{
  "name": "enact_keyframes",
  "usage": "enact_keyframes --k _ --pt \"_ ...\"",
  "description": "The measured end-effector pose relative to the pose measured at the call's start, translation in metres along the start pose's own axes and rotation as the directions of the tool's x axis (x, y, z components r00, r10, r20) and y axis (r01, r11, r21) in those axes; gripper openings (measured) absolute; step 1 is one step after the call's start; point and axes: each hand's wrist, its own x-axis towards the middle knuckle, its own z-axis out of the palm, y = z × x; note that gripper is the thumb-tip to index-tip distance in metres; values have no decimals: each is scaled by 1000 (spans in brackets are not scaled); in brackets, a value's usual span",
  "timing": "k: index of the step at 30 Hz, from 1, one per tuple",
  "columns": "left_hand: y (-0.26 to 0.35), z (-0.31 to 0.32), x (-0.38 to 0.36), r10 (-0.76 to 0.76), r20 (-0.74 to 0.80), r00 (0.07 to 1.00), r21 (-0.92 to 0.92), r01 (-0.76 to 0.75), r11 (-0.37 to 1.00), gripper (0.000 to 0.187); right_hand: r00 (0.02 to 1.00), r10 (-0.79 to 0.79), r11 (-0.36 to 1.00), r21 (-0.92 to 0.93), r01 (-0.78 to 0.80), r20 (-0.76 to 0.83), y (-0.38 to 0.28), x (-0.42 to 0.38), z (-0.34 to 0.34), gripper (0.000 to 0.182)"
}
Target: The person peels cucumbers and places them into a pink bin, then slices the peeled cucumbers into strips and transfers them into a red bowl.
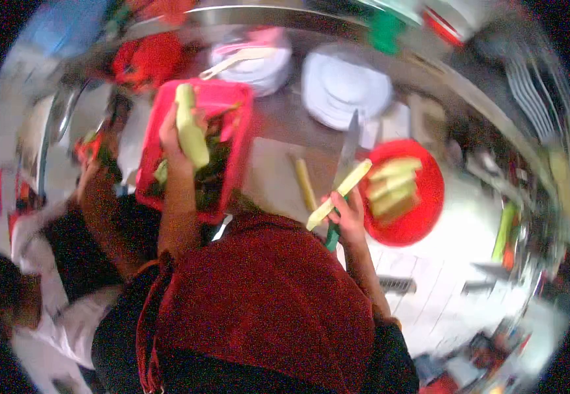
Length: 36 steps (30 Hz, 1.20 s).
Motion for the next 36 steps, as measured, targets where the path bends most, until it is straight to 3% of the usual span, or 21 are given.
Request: enact_keyframes --k 1,3,5,8,10,11,12,13,14,16,17,19,21,22,23,24,26,28,32,33,36 --pt "-20 24 12 -74 -68 995 153 84 985 50 955 -36 999 6 40 -296 -22 -24 27 45" --pt "-69 67 37 -314 -102 944 473 323 820 56 918 -29 995 81 66 -395 -23 -49 -3 49" --pt "-135 95 43 -600 -165 783 757 491 432 69 894 -142 974 101 203 -425 -18 -74 -23 45" --pt "-255 114 46 -759 -11 651 954 234 186 70 714 -224 944 34 327 -663 -8 -95 -42 33" --pt "-336 115 41 -630 175 757 977 -52 208 67 598 -39 956 145 256 -800 -4 -107 -51 37" --pt "-359 130 40 -600 309 738 905 -33 425 47 561 -116 882 175 438 -820 35 -102 -94 39" --pt "-391 125 46 -575 404 711 776 65 627 42 572 -517 848 -287 447 -637 62 -112 -119 41" --pt "-431 99 43 -394 331 857 689 67 722 46 538 -578 803 -310 509 -614 61 -106 -109 48" --pt "-371 133 42 -519 277 809 943 -126 307 46 659 -137 872 225 434 -740 56 -109 -124 48" --pt "-351 120 36 -189 259 947 965 -260 19 51 583 -121 958 60 281 -804 40 -110 -86 38" --pt "-320 112 32 -147 221 964 975 -213 72 48 703 -86 954 145 263 -706 32 -107 -71 41" --pt "-231 112 22 -132 135 982 980 -113 161 38 696 -31 976 129 178 -718 28 -105 -68 40" --pt "-190 38 19 265 63 962 998 -61 -14 22 662 12 989 108 105 -750 26 -99 -66 39" --pt "-136 43 3 307 -22 951 983 76 -164 19 704 -7 994 73 83 -710 25 -93 -64 38" --pt "-108 29 -14 475 -182 861 978 210 -6 18 746 -22 998 33 59 -666 23 -91 -62 36" --pt "-78 -2 -23 499 -190 845 937 308 -166 19 787 -34 999 -8 37 -616 18 -89 -58 35" --pt "-33 -66 -48 588 130 798 828 239 -508 19 860 -26 1000 0 30 -509 13 -77 -50 45" --pt "-3 -65 -57 732 -151 665 764 549 -340 22 887 -85 994 -104 41 -455 15 -58 -47 48" --pt "37 -144 -39 674 -361 644 460 752 -472 30 954 1 999 -51 -17 -298 3 -36 -31 54" --pt "40 -150 -37 616 -389 685 335 728 -598 33 932 -64 989 -146 12 -358 -9 -37 5 25" --pt "40 -163 -32 624 -370 688 269 723 -637 34 981 21 993 -108 -42 -193 -12 -34 4 57"
